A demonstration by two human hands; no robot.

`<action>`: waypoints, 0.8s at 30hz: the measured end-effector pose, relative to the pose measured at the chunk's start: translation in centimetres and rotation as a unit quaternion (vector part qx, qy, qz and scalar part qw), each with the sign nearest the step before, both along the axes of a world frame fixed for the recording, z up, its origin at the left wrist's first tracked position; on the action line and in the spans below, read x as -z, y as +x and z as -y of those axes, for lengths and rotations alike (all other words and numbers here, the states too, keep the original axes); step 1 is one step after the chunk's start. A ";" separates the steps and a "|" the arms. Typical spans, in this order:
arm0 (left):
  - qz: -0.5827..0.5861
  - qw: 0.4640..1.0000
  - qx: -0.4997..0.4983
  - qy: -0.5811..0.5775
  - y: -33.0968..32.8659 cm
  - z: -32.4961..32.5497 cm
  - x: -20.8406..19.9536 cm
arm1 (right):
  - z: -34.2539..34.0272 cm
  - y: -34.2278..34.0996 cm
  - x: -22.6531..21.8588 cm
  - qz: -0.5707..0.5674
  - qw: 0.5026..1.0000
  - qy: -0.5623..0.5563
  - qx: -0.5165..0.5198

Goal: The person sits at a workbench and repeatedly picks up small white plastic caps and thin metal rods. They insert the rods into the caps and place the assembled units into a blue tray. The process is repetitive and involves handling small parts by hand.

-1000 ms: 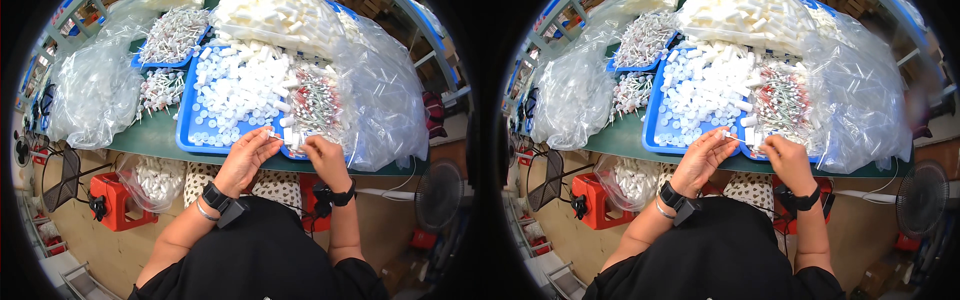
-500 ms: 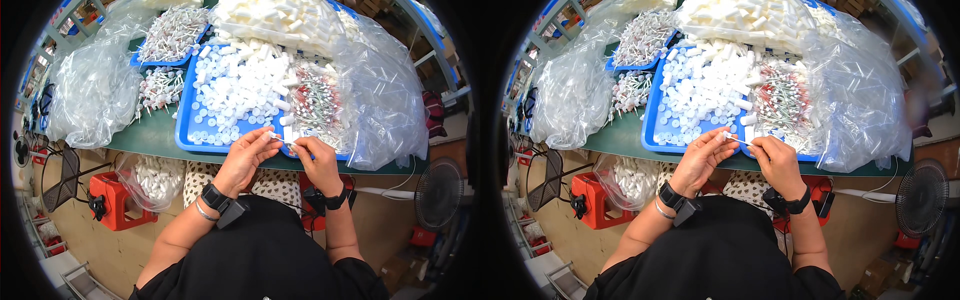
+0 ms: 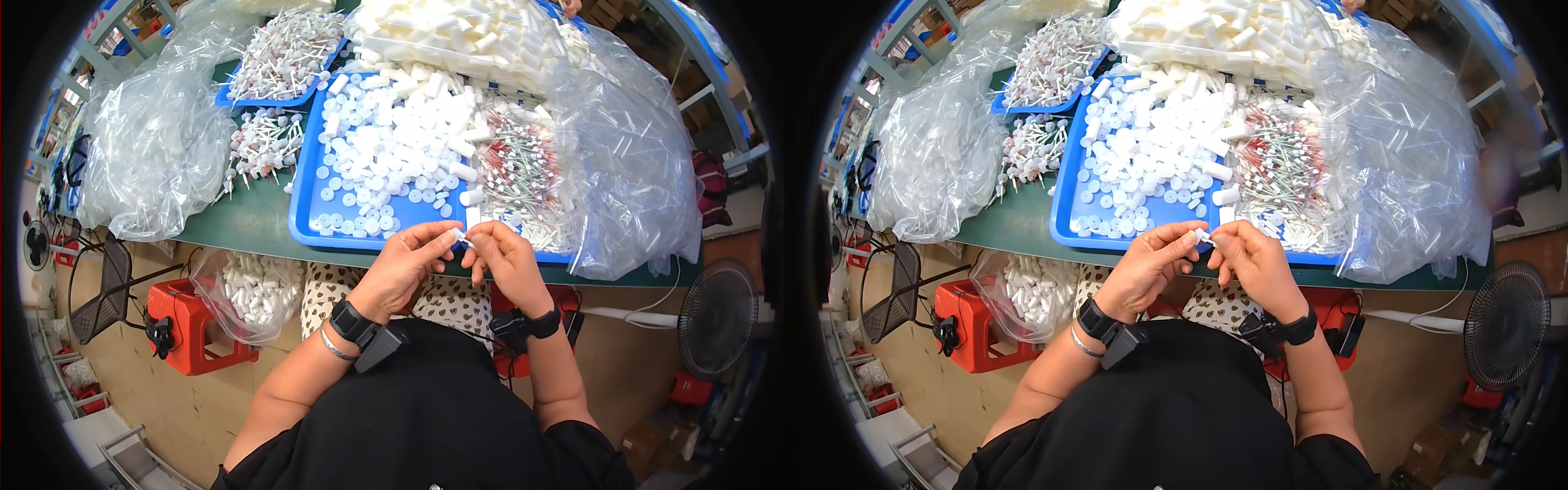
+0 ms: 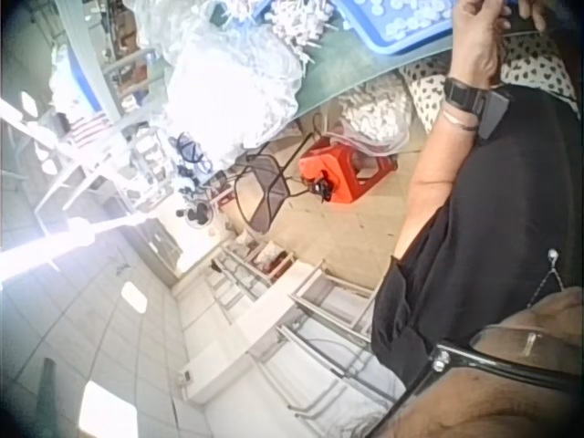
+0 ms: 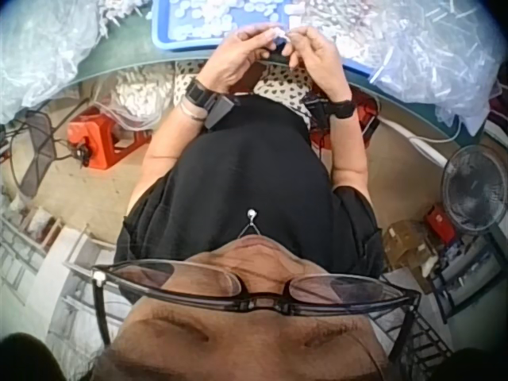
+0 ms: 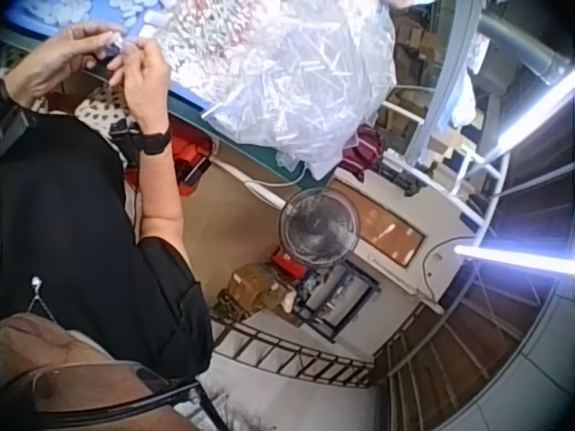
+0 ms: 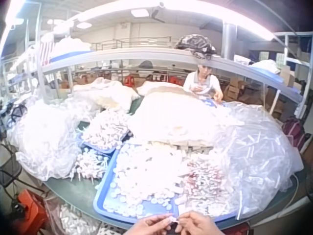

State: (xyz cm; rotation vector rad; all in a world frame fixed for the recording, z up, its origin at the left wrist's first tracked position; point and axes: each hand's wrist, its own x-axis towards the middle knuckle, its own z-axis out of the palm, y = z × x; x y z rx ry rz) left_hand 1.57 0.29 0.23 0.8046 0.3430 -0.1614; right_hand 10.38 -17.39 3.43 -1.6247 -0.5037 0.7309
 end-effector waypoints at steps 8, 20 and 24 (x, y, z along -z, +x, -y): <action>0.011 0.997 -0.004 0.074 -0.3 0.4 -0.8 | -0.5 -0.8 0.8 0.309 0.949 -0.052 -0.032; 0.061 0.830 -0.377 0.407 -0.7 -17.7 -1.7 | 2.5 6.9 -0.2 0.619 0.731 -0.282 0.058; 0.058 0.548 -0.360 0.752 -0.5 -19.5 -0.2 | 2.8 7.7 0.9 0.630 0.728 -0.265 0.052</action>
